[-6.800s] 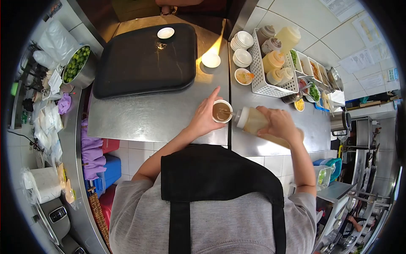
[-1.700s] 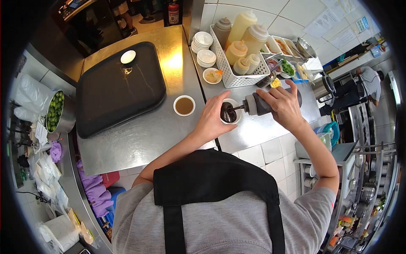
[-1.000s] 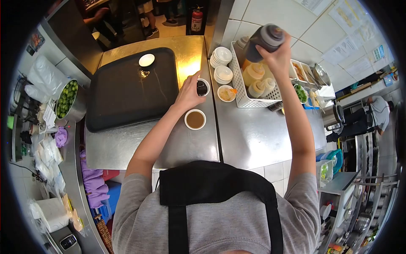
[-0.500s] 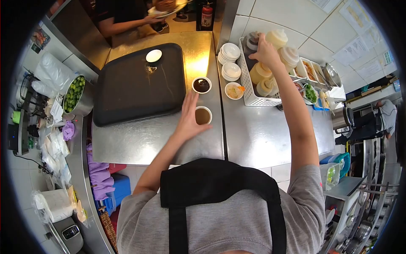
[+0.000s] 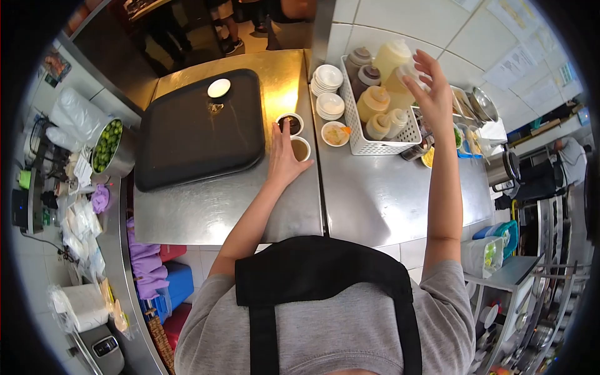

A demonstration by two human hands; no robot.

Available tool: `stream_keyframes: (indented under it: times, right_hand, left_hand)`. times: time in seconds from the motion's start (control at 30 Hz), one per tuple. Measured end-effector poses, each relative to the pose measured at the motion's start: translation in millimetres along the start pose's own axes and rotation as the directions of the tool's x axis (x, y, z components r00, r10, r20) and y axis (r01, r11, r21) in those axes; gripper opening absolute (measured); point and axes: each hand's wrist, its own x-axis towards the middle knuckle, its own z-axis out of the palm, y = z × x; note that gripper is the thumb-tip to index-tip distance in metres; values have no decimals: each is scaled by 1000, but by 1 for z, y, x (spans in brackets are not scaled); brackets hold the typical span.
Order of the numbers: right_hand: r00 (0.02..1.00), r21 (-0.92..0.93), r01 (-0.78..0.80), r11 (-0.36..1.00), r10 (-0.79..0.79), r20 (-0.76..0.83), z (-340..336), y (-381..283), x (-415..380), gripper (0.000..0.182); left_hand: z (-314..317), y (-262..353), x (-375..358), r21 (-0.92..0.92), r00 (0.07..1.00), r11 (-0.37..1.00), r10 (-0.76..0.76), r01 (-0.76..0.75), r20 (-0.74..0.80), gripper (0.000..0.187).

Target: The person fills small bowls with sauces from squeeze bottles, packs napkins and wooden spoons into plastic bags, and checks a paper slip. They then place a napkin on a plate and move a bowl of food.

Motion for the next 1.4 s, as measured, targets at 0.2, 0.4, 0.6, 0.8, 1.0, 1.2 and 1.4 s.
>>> stream_keyframes:
  times: [0.2, 0.4, 0.6, 0.8, 1.0, 1.2, 1.4]
  right_hand:
    - [970, 81, -215, 973, 222, -96, -21, 59, -53, 43]
    - [994, -429, -84, 899, 105, 25, 10, 85, -107, 56]
    - [917, -445, -346, 826, 398, 27, 45, 65, -98, 64]
    - [909, -484, -367, 795, 417, -5, 47, 66, -98, 67]
    - [917, 150, -167, 975, 209, -340, 11, 17, -78, 53]
    - [971, 254, -51, 966, 107, -215, 10, -50, -72, 45]
    - [934, -144, -83, 986, 128, 335, 89, -55, -92, 48]
  left_hand:
    - [7, 0, 27, 71, 1000, 997, 7, -8, 16, 117]
    - [5, 52, 37, 68, 930, 951, 311, -303, -197, 87]
    - [48, 122, 67, 8, 966, 967, 255, -256, 32, 61]
    - [56, 108, 72, -39, 930, 932, 358, -361, -79, 58]
    - [-22, 127, 83, -459, 875, 754, 329, -469, -354, 57]
    - [-105, 73, 78, -849, 979, 490, 145, -198, -145, 45]
    - [-137, 4, 65, -97, 979, 993, 82, -65, 184, 58]
